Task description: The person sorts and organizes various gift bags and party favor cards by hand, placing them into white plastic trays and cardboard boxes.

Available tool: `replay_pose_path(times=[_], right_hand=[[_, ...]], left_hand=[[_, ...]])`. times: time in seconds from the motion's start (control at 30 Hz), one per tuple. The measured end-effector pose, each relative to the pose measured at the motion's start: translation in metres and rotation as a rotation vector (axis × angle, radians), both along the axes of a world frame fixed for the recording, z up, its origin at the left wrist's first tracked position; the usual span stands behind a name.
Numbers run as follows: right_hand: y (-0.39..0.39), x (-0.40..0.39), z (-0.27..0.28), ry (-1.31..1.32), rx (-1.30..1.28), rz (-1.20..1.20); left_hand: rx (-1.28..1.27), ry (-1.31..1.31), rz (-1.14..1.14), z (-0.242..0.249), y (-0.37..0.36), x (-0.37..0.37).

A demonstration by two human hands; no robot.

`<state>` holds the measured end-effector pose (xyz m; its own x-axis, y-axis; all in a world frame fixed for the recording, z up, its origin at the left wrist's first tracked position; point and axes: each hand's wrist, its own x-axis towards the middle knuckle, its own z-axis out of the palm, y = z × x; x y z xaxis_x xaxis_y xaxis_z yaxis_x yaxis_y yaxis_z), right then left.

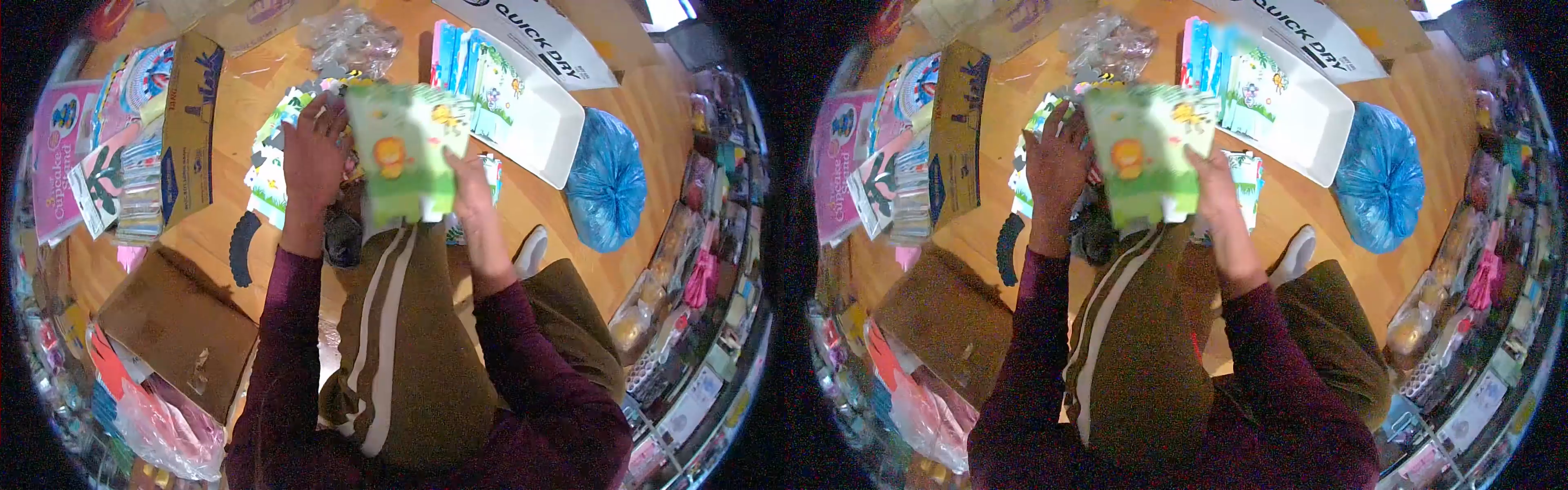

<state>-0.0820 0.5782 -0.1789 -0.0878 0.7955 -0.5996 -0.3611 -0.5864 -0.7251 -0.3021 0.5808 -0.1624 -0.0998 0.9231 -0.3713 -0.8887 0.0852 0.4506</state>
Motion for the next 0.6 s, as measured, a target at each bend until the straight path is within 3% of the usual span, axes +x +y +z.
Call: replay_pose_path(times=[0.07,0.2,0.4,0.53,0.6], right_hand=[[0.022,0.026,0.013,-0.036,0.087,-0.202],[0.070,0.096,0.008,-0.218,0.309,-0.293],[0.118,0.152,-0.033,-0.185,0.252,-0.317],[0.131,0.166,-0.076,-0.184,0.312,-0.205],[0.140,0.177,-0.098,-0.485,0.071,-0.038]], left_hand=[[0.086,-0.044,-0.028,-0.008,-0.010,-0.004],[0.020,-0.045,-0.051,-0.014,-0.028,-0.010],[0.023,-0.025,-0.096,-0.022,-0.044,-0.004],[0.007,0.039,-0.118,-0.017,-0.044,-0.006],[0.056,0.083,-0.133,-0.014,-0.044,-0.008]])
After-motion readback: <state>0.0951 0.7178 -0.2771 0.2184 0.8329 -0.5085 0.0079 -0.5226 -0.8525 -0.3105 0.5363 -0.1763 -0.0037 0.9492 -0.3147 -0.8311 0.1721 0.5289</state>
